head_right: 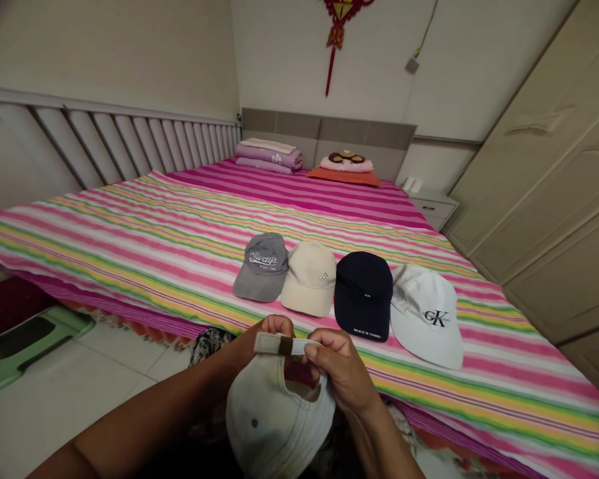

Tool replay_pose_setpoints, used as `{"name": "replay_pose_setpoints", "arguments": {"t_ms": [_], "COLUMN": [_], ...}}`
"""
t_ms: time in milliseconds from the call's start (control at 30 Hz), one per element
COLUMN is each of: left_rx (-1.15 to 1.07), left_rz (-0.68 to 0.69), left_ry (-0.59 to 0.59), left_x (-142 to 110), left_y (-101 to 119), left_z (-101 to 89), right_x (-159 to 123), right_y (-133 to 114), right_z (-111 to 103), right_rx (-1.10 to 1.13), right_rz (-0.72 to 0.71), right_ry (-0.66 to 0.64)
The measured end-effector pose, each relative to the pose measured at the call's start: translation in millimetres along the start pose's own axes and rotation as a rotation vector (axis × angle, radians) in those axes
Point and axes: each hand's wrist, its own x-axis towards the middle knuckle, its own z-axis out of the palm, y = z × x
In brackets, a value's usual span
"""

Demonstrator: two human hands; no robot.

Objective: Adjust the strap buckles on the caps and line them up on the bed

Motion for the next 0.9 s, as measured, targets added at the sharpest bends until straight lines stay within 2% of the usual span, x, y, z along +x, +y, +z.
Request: {"name": "replay_pose_setpoints", "arguments": {"t_ms": [167, 400, 467, 533, 633, 733, 800, 833, 900], "left_rx": [-0.112, -0.219, -0.237, -0.23, -0.24, -0.261, -0.262, -0.269, -0.298], "left_rz": [0.045, 0.229, 0.293, 0.295, 0.259, 0.301, 0.303, 0.298, 0.285], "left_ry": [-0.005, 0.01, 0.038, 0.083, 0.094, 0.11, 0.168, 0.203, 0.257], "left_x": [-6.8, -14.4, -17.3, -20.6, -25.5, -31.4, -36.1, -38.8, -45.0], "left_y": [8.2, 13.6, 15.4, 16.8, 17.2, 19.1, 23.1, 25.9, 32.0], "left_z": [0.2, -6.0, -7.6, -10.0, -17.2, -28.4, -36.9, -41.4, -51.0], "right_x": [0.3, 8.0, 12.0, 15.2, 17.4, 19.5, 22.8, 25.3, 31.5], "right_y": [0.6, -5.8, -9.1, -11.0, -7.3, 4.2, 12.7, 16.1, 20.4], "right_z": [-2.2, -1.4, -4.1, -5.8, -3.8, 3.2, 10.2, 14.4, 24.0], "right_rx": [0.137, 0.399, 0.502, 0.503, 0.29, 0.079, 0.057, 0.093, 0.225], "right_rz": [-0.042, -0.13, -0.155, -0.178, -0.127, 0.096, 0.24, 0.27, 0.236], "right_ry": [0.081, 0.228, 0.279, 0.305, 0.187, -0.087, -0.22, -0.234, -0.154]}}
